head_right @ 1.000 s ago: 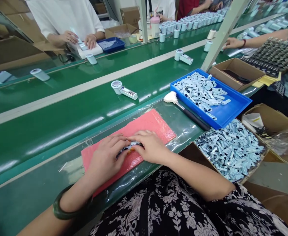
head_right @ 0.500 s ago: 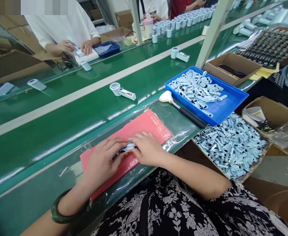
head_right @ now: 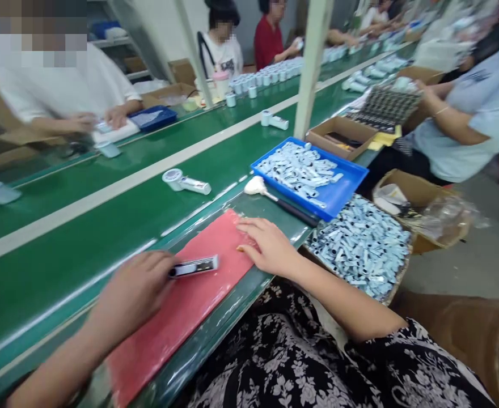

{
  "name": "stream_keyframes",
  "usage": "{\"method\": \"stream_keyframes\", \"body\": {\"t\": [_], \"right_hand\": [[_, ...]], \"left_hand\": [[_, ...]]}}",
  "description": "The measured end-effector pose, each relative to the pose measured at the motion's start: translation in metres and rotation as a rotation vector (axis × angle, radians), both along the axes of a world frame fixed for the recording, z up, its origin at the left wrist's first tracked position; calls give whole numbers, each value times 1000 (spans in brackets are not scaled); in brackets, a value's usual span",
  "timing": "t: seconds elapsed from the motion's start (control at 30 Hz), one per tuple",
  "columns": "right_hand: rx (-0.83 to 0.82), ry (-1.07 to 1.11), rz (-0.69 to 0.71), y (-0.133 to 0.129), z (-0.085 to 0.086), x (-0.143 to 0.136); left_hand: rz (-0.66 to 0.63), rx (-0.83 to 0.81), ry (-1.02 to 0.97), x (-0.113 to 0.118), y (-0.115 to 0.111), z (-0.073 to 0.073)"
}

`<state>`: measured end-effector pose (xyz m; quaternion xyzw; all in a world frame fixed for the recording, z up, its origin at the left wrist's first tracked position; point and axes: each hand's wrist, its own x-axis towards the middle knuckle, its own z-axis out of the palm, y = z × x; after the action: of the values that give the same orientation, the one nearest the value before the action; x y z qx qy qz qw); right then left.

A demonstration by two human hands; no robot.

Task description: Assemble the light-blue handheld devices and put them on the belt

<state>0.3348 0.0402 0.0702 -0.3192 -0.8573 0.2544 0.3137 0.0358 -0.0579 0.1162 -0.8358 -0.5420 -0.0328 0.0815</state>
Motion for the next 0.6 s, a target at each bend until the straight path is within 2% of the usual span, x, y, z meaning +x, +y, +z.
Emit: {"method": "stream_keyframes", "body": {"t": [0.07, 0.17, 0.23, 0.3, 0.37, 0.43, 0.5, 0.6], "right_hand": [[72, -25, -171, 23, 4, 30], [115, -166, -499, 56, 11, 70], [104, -284, -670, 75, 15, 88], [83, -369, -760, 91, 18, 97], [51, -449, -792, 105, 20, 99], [12, -543, -798, 117, 22, 96], [-26, -627, -787, 124, 27, 93], [-75, -712, -747, 120, 40, 86]], "left_hand": [[5, 70, 92, -29, 34, 7], [144, 213, 198, -75, 89, 10], [241, 236, 192, -102, 115, 6], [270, 191, 153, -122, 129, -3], [260, 178, 127, -131, 130, -15], [240, 197, 98, -131, 119, -27], [216, 195, 61, -125, 96, -37], [159, 172, -7, -115, 39, -42]]}}
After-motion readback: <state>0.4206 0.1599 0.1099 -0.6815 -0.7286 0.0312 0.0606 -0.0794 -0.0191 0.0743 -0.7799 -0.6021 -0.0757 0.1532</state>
